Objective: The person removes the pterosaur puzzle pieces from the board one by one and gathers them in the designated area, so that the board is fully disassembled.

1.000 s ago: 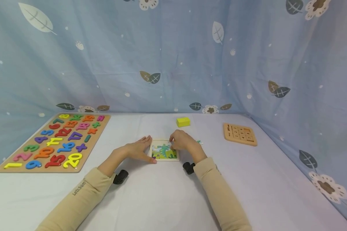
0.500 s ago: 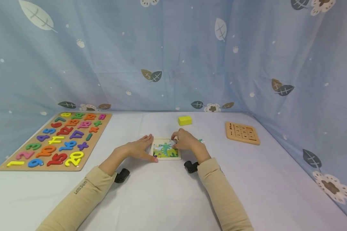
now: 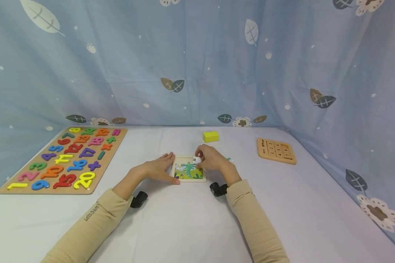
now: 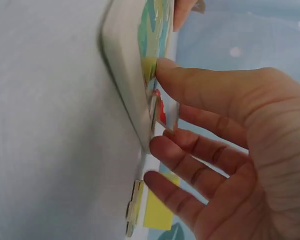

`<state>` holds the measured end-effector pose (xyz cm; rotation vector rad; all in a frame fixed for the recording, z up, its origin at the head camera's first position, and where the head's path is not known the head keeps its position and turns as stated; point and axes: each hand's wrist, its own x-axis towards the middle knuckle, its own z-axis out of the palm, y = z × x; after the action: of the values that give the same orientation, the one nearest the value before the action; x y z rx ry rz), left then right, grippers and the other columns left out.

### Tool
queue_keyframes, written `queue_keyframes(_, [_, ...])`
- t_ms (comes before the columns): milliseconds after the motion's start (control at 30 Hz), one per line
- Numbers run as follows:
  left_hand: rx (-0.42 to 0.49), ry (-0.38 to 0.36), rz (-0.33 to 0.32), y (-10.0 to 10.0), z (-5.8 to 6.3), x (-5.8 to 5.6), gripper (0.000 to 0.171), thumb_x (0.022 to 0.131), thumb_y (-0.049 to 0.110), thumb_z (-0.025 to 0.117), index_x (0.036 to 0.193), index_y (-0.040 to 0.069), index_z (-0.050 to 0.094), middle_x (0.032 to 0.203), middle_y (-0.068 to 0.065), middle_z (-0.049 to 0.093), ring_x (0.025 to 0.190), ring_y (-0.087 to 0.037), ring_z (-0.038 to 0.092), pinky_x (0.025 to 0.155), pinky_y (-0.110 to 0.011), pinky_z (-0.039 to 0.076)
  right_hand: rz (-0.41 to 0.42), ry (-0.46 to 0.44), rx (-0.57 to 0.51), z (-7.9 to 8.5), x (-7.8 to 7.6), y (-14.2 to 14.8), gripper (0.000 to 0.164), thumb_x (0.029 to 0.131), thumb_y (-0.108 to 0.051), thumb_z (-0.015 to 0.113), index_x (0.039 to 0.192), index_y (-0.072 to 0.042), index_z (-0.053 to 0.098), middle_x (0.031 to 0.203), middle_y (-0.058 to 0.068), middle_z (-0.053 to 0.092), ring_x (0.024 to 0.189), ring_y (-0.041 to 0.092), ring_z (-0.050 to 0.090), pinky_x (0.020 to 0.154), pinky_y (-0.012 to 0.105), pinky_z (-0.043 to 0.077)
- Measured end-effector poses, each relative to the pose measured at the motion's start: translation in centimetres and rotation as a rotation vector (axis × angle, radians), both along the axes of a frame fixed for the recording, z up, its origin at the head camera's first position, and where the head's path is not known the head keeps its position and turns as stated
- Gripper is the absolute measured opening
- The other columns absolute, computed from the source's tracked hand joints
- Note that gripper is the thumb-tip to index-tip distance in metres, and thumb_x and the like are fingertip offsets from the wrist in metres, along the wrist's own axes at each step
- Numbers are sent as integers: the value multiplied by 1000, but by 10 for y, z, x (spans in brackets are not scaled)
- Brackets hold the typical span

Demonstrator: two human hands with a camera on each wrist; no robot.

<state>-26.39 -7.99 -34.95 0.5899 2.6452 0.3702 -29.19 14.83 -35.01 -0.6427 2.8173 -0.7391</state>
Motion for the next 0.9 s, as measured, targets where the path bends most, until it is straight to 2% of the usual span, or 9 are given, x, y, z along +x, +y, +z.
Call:
queue_keyframes(133, [2,0,-4,0,-1,0,111,81,60,67,155,3,7,163,-13,2,151,-29,2,112,-63,20,-6,40,27,1,1,-2,39,82,-18,77,115,-2,66,95,6,59,81,16,54,72,28,46])
queue_keyframes(433, [-6,-10,1,-1,0,-2,111,81,60,66,155,4,6,163,-12,1,151,-29,2,112,-63,20,28,160,43,0,0,-5,31,79,-17,79,104,0,71,83,6,58,71,14,50,63,24,42])
queue_keyframes(667, [-1,-7,-1,-1,0,-2,111,81,60,66,155,3,7,163,-13,2,151,-29,3,112,-64,20,-1,149,45,4,1,-4,32,79,-16,79,104,2,72,81,5,58,71,14,50,64,24,43])
queue_keyframes(900, [6,-10,-5,-1,0,-2,111,81,59,67,154,2,7,163,-13,2,151,-30,3,112,-64,19,-16,216,24,11,2,5,29,79,-15,78,101,3,74,80,7,61,68,14,51,64,24,44])
